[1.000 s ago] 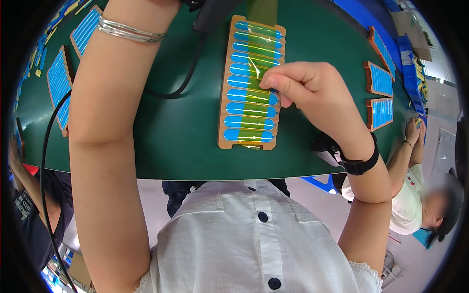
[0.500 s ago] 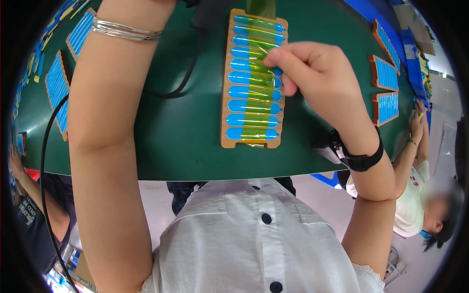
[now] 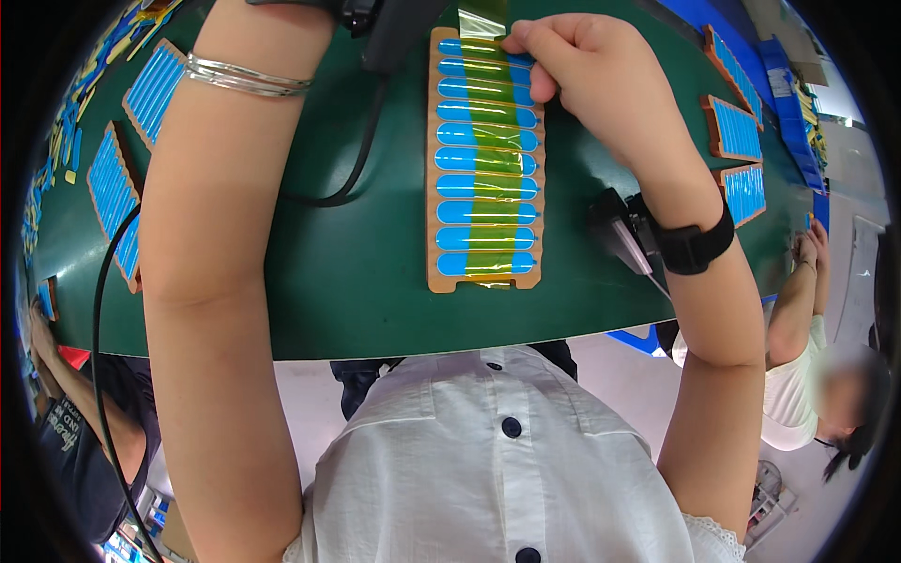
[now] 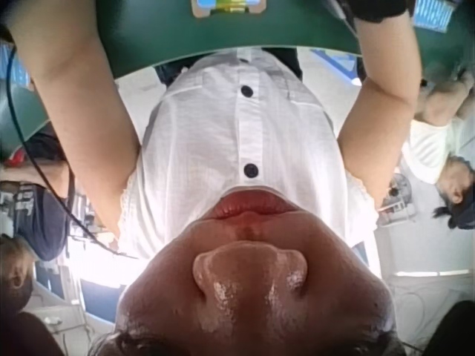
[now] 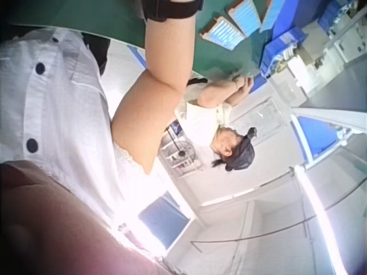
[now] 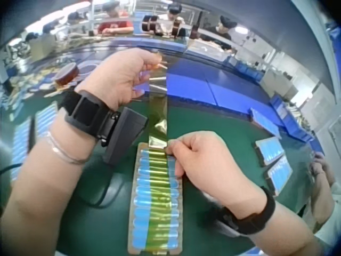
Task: Taping small blue cylindrical components into a wooden jig using yellow adhesive tape.
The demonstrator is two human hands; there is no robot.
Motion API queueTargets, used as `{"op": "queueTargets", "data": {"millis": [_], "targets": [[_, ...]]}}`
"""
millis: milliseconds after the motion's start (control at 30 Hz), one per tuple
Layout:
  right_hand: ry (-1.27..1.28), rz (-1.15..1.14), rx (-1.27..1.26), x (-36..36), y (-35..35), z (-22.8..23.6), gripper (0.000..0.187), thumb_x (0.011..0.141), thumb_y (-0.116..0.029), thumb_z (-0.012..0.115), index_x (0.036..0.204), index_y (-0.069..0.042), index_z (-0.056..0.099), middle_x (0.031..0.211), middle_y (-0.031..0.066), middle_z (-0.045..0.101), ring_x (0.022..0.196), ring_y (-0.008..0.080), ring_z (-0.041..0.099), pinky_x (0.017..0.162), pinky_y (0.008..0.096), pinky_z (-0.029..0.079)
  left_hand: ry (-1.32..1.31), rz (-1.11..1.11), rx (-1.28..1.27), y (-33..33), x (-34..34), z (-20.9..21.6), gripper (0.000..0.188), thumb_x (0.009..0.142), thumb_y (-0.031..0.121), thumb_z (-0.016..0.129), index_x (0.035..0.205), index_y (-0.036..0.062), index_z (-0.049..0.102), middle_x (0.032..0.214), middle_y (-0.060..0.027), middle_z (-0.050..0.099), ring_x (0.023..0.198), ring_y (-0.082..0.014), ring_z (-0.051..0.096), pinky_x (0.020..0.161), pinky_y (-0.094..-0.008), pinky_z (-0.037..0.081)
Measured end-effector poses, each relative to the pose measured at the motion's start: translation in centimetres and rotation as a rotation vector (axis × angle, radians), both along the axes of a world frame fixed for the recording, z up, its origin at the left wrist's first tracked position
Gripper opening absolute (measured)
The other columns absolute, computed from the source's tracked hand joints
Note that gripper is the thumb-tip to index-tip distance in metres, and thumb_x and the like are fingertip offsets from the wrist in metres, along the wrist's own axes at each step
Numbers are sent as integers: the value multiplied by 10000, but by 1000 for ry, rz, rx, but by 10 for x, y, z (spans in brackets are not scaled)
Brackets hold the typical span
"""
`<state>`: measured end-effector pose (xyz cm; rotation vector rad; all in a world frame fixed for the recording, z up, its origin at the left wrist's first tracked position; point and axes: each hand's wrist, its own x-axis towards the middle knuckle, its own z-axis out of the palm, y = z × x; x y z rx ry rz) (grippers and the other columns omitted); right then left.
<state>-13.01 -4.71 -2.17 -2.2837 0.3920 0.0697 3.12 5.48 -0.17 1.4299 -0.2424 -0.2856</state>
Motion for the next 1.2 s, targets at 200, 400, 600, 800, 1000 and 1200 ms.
{"op": "queueTargets", "data": {"millis": [200, 400, 600, 800, 1000, 1200], "targets": [[-546, 474, -673, -38, 16, 6, 837, 858, -562, 638, 1423, 23, 438, 1418, 259, 481, 1326, 382, 465, 1063, 452, 384, 169, -41, 71, 4, 13, -3, 82, 899, 218, 621, 847, 155, 623, 779, 48, 586, 706, -101, 495, 780, -341, 386], [-347, 599, -627, -55, 28, -22, 1127, 734, -754, 624, 1445, 78, 355, 1488, 289, 364, 1377, 465, 352, 1098, 593, 292, 66, -119, -72, 0, 2, 6, 93, 900, 228, 635, 898, 138, 658, 813, 41, 604, 723, -111, 501, 773, -346, 402], [-478, 47, 127, -48, -9, 5, 936, 719, -524, 811, 1365, 38, 434, 1416, 240, 458, 1300, 380, 460, 1078, 504, 368, -5, -526, -539, 28, -8, 58, 287, 941, 280, 570, 1025, 31, 684, 871, -32, 669, 830, -181, 614, 775, -330, 484], [-387, 259, 624, -19, 7, 41, 271, 822, -41, 763, 1073, 15, 675, 1000, 67, 705, 876, 115, 653, 796, 259, 525, 61, -791, -570, 47, -43, 133, 436, 980, 422, 519, 1045, 26, 689, 944, -56, 702, 868, -197, 631, 798, -331, 493], [-352, 267, 1052, -81, 30, 103, 230, 856, -64, 721, 1061, 20, 655, 975, 70, 698, 845, 133, 666, 793, 281, 539, 62, -578, -361, 54, -3, 124, 586, 948, 619, 488, 1042, 79, 696, 941, -14, 692, 889, -160, 618, 844, -415, 462], [-375, 249, 1217, -99, 33, 106, 183, 880, -85, 679, 1048, -21, 645, 951, 38, 681, 836, 129, 660, 734, 277, 537, 54, -246, -151, 54, -7, 72, 598, 997, 613, 389, 979, 90, 677, 826, 0, 584, 736, -144, 534, 750, -388, 527]]}}
